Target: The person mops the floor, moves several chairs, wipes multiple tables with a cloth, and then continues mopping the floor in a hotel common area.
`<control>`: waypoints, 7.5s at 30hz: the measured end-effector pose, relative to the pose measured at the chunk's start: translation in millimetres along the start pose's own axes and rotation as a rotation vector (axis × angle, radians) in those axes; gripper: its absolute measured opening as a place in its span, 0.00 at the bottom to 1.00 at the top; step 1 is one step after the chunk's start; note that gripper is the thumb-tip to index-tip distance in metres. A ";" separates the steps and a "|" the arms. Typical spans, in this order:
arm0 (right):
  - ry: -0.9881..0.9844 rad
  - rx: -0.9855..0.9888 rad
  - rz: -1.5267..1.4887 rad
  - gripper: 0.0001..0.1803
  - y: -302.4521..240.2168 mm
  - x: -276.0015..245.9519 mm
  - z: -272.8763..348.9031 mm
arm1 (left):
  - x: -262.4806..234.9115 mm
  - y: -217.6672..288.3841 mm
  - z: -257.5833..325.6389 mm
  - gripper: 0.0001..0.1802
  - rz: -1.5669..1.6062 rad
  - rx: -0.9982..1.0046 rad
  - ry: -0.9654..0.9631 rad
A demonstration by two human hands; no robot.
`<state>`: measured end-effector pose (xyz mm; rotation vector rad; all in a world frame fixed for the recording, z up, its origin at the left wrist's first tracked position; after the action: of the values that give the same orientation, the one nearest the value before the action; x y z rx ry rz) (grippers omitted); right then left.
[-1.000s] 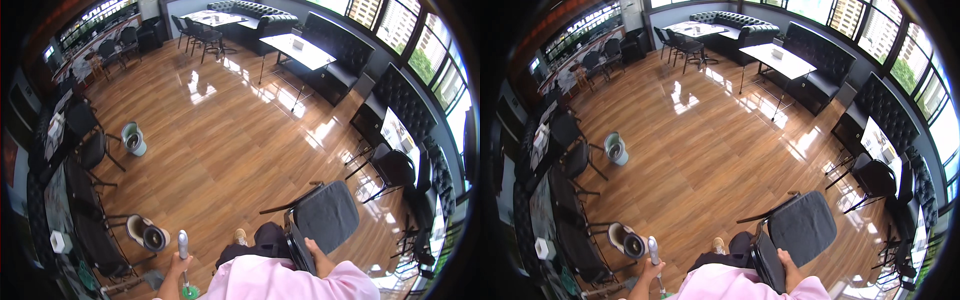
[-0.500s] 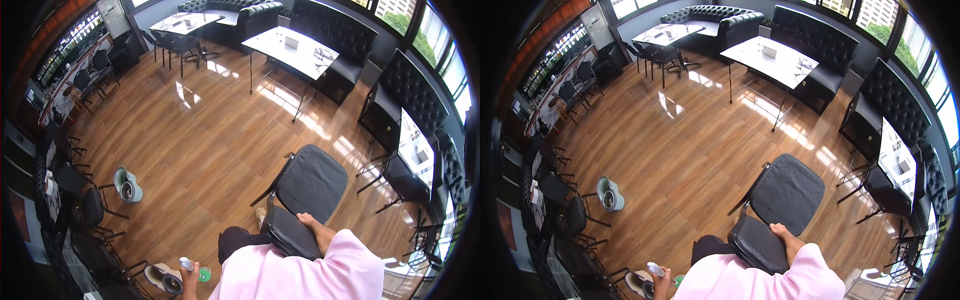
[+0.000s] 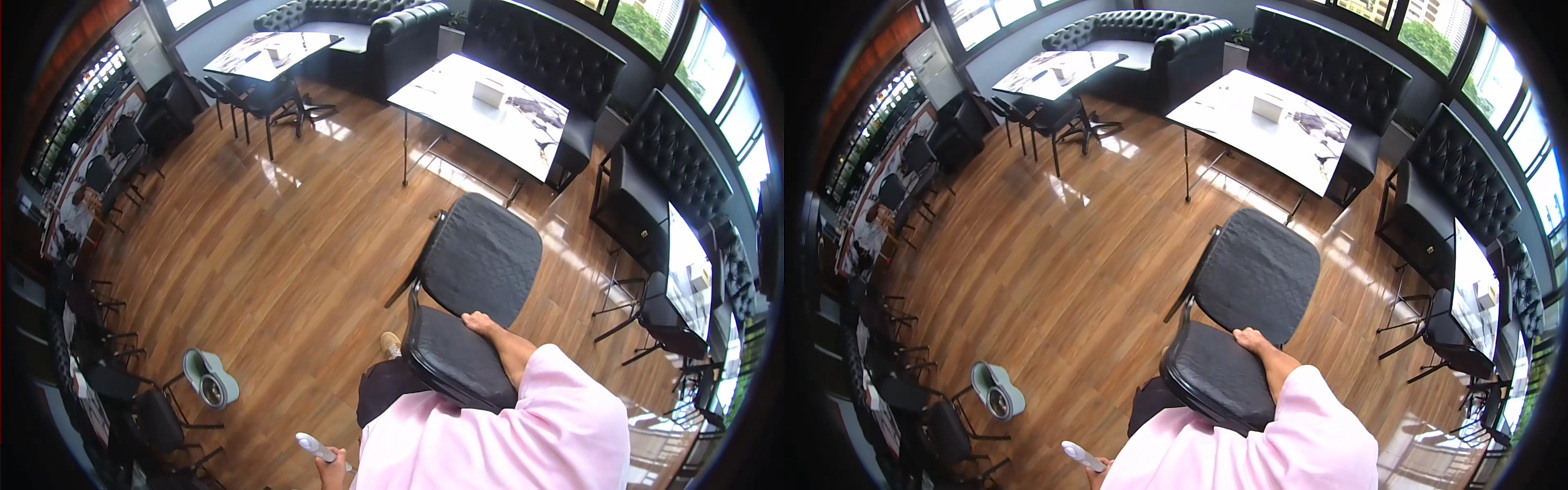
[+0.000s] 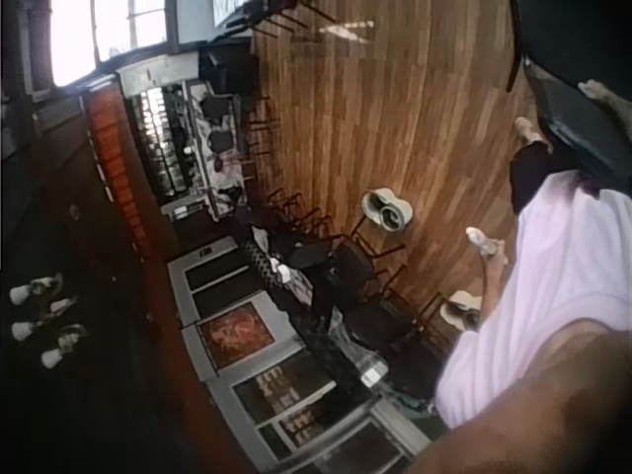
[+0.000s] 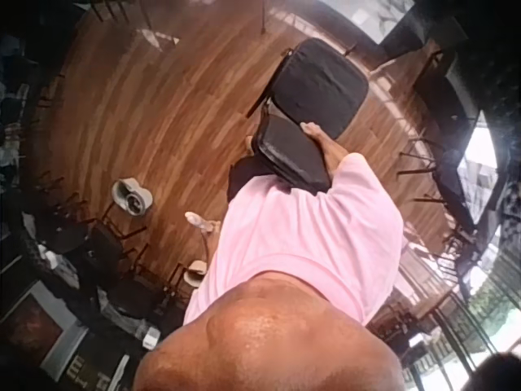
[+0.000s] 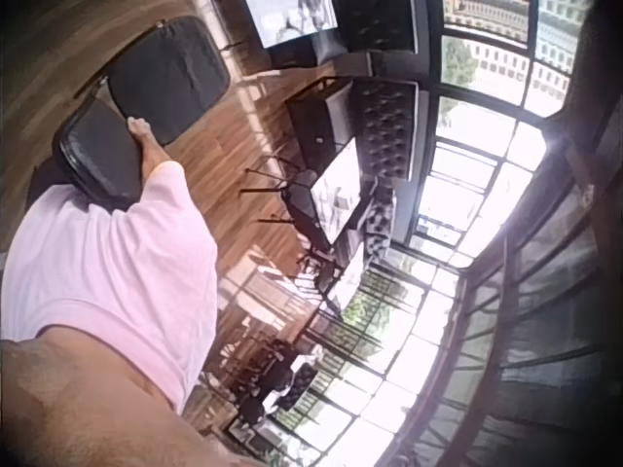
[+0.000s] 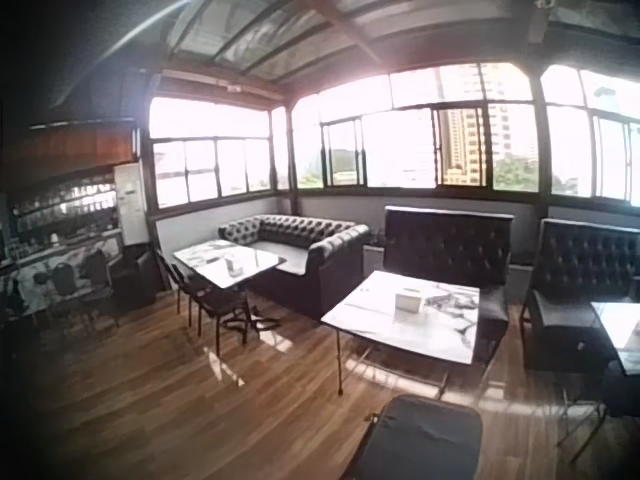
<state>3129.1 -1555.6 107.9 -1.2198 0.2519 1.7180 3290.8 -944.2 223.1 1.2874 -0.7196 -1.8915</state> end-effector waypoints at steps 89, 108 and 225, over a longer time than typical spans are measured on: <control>1.199 1.997 -1.171 0.19 -461.6 333.4 493.0 | 253.5 282.3 87.0 0.13 -0.218 1.877 -1.949; 2.083 0.486 -2.653 0.38 -361.3 358.4 980.1 | -51.8 -201.2 602.9 0.12 -0.152 2.337 -3.098; 2.384 1.678 -1.012 0.16 754.3 2066.8 4327.5 | -1370.2 -2660.1 3447.6 0.16 -0.501 2.281 -2.473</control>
<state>-142.5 2029.1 230.1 -0.8161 1.4898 -1.4524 -294.6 1877.6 77.4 0.6991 1.4341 0.2964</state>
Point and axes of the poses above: each hand's wrist, its own z-axis away from the middle knuckle, its own x-axis out of the palm, y = z × x, the point moved 1 cm from there along -z, towards the middle knuckle, and after that the axes turned 14 degrees about y, right-handed, at the moved point
